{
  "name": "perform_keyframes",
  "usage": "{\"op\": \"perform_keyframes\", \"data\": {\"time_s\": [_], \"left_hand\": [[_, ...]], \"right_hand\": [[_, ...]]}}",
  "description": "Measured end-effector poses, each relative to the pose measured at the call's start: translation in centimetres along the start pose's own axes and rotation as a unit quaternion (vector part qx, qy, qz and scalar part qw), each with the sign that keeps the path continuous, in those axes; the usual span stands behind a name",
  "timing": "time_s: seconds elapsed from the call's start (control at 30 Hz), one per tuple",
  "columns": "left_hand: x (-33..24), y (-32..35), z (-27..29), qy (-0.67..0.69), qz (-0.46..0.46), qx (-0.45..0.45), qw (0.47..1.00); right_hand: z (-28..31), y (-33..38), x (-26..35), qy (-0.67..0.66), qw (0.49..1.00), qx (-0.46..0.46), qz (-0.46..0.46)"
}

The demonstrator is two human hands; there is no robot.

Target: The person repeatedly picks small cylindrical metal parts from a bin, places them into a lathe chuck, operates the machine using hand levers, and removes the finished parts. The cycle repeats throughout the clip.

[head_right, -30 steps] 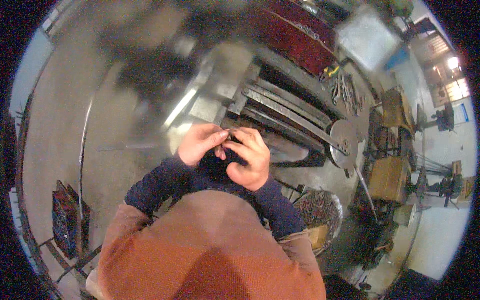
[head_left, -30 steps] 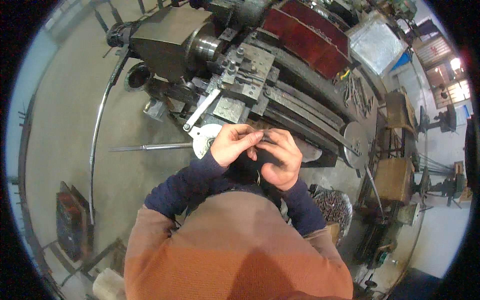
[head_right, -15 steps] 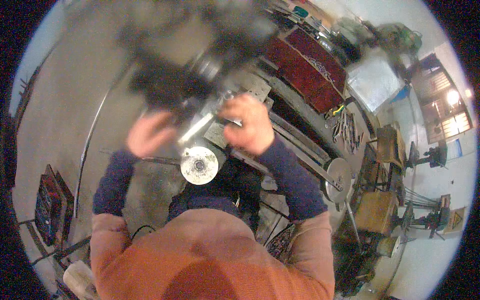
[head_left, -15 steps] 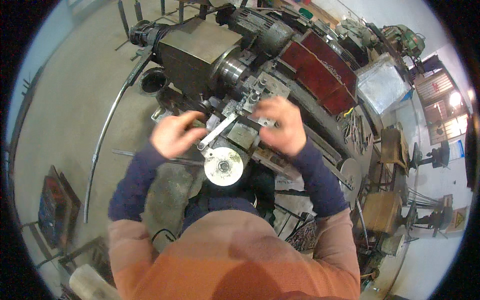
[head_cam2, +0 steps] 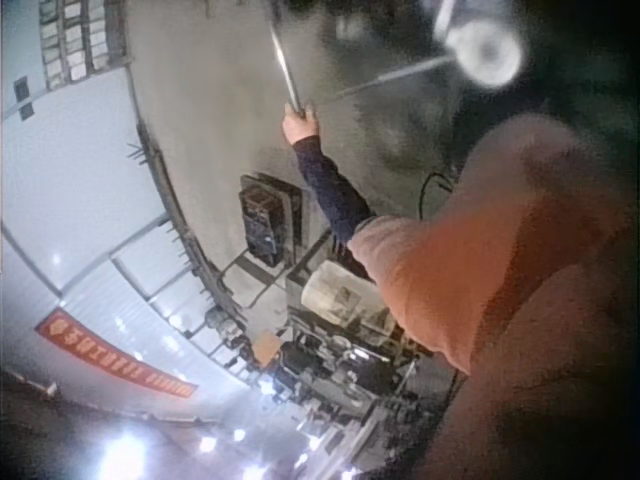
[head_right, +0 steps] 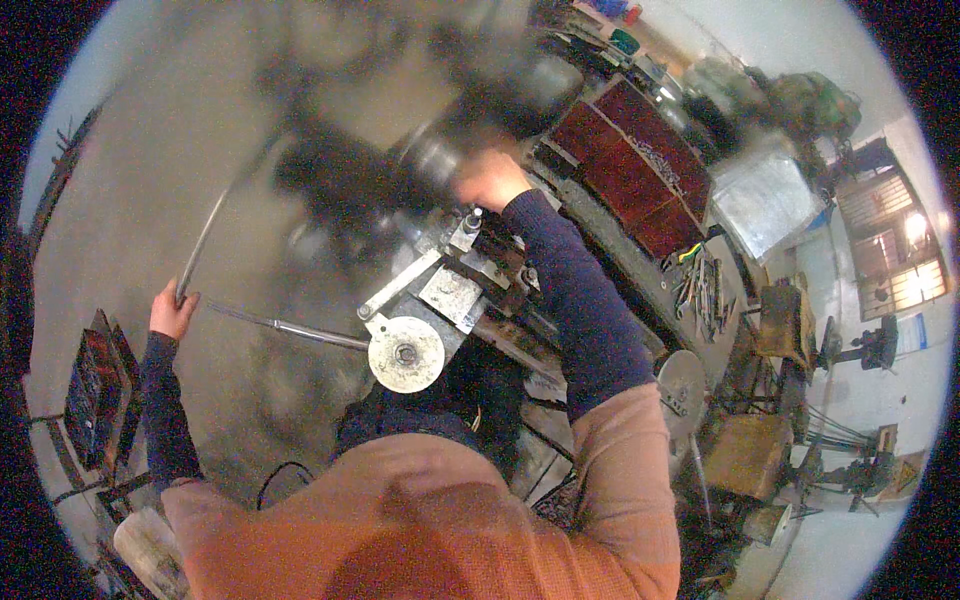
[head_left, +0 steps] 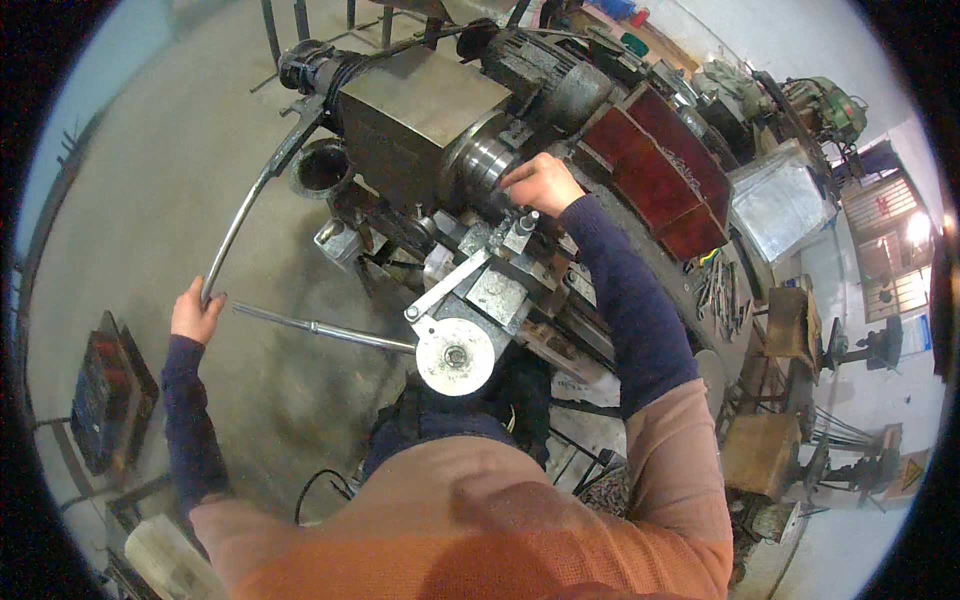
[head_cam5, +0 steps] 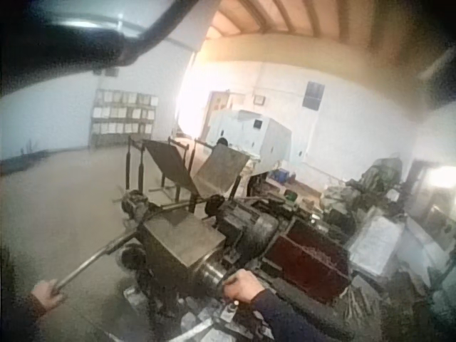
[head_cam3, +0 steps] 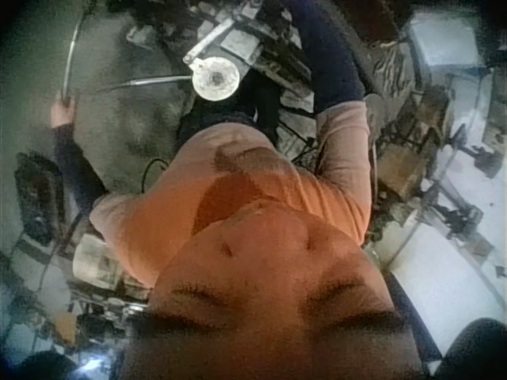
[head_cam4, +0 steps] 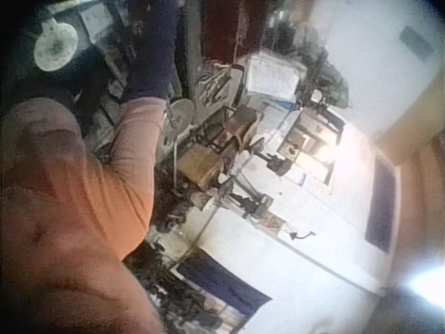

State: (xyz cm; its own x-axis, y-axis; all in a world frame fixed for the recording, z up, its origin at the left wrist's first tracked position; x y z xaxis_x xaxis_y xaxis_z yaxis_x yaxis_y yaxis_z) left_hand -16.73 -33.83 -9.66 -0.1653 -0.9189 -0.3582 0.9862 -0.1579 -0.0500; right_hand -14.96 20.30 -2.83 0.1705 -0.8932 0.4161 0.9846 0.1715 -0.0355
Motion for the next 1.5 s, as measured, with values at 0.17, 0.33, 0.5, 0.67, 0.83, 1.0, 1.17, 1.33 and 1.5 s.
{"op": "perform_keyframes", "data": {"time_s": [0.17,0.33,0.5,0.67,0.83,1.0,1.17,1.33,1.5], "left_hand": [[0.4,-2.3,-0.6,-0.122,-0.005,-0.034,0.992],[2.6,-5.8,0.2,-0.292,0.031,-0.018,0.956],[9.8,-17.0,4.4,-0.307,0.170,-0.031,0.936],[11.6,-21.5,3.5,-0.243,0.251,-0.064,0.935],[12.8,-19.0,3.1,-0.195,0.204,-0.035,0.959],[1.4,-6.0,0.7,0.057,-0.164,-0.285,0.943],[-5.2,0.2,-6.9,0.299,-0.063,-0.248,0.919],[-8.0,-5.6,-10.4,0.414,0.015,-0.256,0.874],[-12.9,-6.4,-9.3,0.274,-0.137,-0.222,0.926]], "right_hand": [[-0.2,-0.3,0.5,0.014,0.998,-0.045,0.052],[0.0,-0.3,0.6,-0.022,0.997,-0.043,-0.058],[0.3,-0.5,1.2,-0.014,0.990,-0.063,-0.124],[0.3,-0.2,0.7,0.017,0.988,-0.096,-0.117],[-0.1,-0.9,1.0,0.013,0.990,-0.098,-0.099],[2.2,2.4,0.3,0.021,0.982,-0.189,-0.003],[6.4,13.1,-1.9,-0.016,0.958,-0.285,-0.028],[6.7,28.7,-6.8,-0.014,0.931,-0.307,-0.198],[4.6,41.4,-7.6,-0.044,0.874,-0.347,-0.339]]}}
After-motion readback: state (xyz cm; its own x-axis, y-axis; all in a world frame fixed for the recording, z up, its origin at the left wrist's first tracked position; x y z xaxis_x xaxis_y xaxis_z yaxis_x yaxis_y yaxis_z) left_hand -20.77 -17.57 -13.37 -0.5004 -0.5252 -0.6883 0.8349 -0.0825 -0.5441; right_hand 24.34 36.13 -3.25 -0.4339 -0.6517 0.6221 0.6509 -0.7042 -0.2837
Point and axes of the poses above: each hand's wrist, its own y-axis away from the middle knuckle, its own z-axis out of the back of the hand, x = y × z, the point moved 3 cm from there along -y, towards the middle knuckle, and after that the axes turned 1 degree about -x, right-handed, at the moved point
